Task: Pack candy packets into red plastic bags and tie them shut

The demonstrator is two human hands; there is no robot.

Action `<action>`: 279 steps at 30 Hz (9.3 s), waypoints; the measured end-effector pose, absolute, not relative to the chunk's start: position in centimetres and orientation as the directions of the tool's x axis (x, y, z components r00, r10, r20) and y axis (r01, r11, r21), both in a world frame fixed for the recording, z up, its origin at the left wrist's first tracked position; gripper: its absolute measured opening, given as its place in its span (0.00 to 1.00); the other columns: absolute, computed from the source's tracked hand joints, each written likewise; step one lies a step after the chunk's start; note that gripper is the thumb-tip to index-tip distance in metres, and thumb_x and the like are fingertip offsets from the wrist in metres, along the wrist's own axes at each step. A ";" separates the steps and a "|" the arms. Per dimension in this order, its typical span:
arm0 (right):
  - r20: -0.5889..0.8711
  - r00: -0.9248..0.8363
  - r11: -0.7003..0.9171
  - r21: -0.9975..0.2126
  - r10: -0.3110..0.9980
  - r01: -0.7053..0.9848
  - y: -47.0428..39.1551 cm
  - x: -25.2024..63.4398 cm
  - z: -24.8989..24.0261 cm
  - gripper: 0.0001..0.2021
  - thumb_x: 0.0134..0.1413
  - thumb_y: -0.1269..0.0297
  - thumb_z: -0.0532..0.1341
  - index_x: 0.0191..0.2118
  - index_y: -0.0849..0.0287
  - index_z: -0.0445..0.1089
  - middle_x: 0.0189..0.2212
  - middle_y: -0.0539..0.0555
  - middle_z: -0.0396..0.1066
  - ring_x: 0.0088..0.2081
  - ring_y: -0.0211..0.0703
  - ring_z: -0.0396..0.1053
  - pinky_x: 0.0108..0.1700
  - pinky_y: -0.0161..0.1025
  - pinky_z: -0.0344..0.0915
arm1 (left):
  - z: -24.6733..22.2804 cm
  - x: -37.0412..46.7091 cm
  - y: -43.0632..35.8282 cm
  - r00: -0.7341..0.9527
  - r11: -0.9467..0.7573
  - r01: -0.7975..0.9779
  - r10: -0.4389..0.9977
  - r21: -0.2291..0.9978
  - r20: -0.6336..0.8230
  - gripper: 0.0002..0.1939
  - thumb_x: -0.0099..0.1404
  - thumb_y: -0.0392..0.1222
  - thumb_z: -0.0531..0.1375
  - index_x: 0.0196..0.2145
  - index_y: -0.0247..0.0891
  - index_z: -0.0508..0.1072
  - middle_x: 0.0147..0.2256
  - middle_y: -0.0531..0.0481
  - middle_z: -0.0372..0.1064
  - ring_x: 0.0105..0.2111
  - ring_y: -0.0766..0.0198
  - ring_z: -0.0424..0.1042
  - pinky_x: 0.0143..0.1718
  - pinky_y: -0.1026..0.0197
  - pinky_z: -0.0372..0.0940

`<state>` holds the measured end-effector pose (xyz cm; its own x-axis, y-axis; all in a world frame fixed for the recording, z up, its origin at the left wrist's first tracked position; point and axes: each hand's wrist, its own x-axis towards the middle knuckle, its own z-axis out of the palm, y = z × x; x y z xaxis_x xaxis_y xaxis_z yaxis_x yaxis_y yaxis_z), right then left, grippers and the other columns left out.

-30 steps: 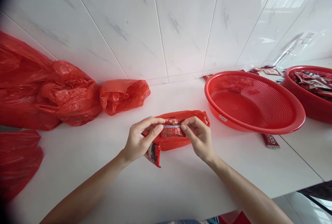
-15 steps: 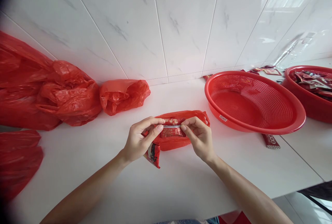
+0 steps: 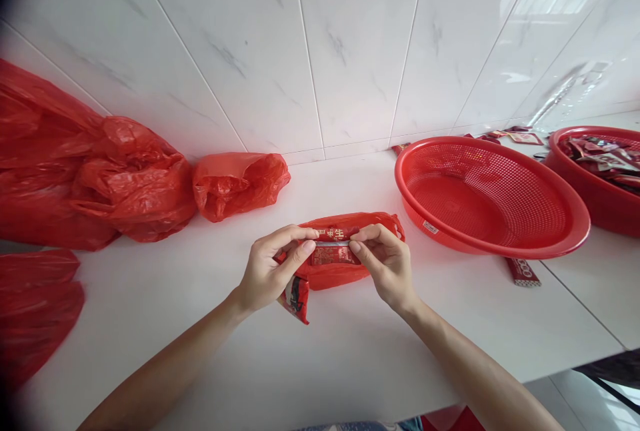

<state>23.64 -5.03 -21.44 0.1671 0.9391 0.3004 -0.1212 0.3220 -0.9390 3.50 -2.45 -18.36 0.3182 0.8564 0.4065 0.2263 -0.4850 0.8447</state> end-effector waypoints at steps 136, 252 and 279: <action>0.262 0.156 0.282 -0.952 0.952 -0.123 -5.0 23.6 -21.7 0.11 0.54 0.54 0.70 0.32 0.57 0.75 0.27 0.51 0.70 0.26 0.38 0.66 0.27 0.35 0.67 | -18.3 3.4 -2.5 0.330 -0.475 0.243 0.860 0.846 0.388 0.11 0.70 0.45 0.60 0.39 0.38 0.80 0.32 0.47 0.76 0.29 0.64 0.70 0.29 0.62 0.65; 0.119 -0.165 0.069 -0.956 0.979 -0.284 -4.1 24.2 -22.5 0.14 0.55 0.51 0.69 0.36 0.57 0.75 0.26 0.50 0.71 0.25 0.37 0.65 0.26 0.35 0.66 | -18.6 3.7 -1.3 0.484 0.043 0.013 0.874 0.999 -0.043 0.14 0.63 0.47 0.67 0.42 0.35 0.80 0.43 0.43 0.80 0.43 0.54 0.79 0.48 0.54 0.73; 0.167 -0.061 0.154 -0.973 0.984 -0.173 -4.2 23.9 -21.8 0.11 0.56 0.54 0.69 0.35 0.55 0.74 0.30 0.52 0.76 0.30 0.42 0.73 0.32 0.38 0.72 | -19.3 3.2 -0.6 0.463 -0.056 0.110 0.887 0.992 -0.001 0.17 0.65 0.52 0.64 0.41 0.36 0.80 0.39 0.45 0.79 0.42 0.55 0.77 0.46 0.55 0.71</action>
<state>23.91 -4.21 -21.82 -0.0615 0.9841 0.1667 -0.1733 0.1540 -0.9728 3.22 -0.58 -19.29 0.4627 0.8865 -0.0013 0.1103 -0.0561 0.9923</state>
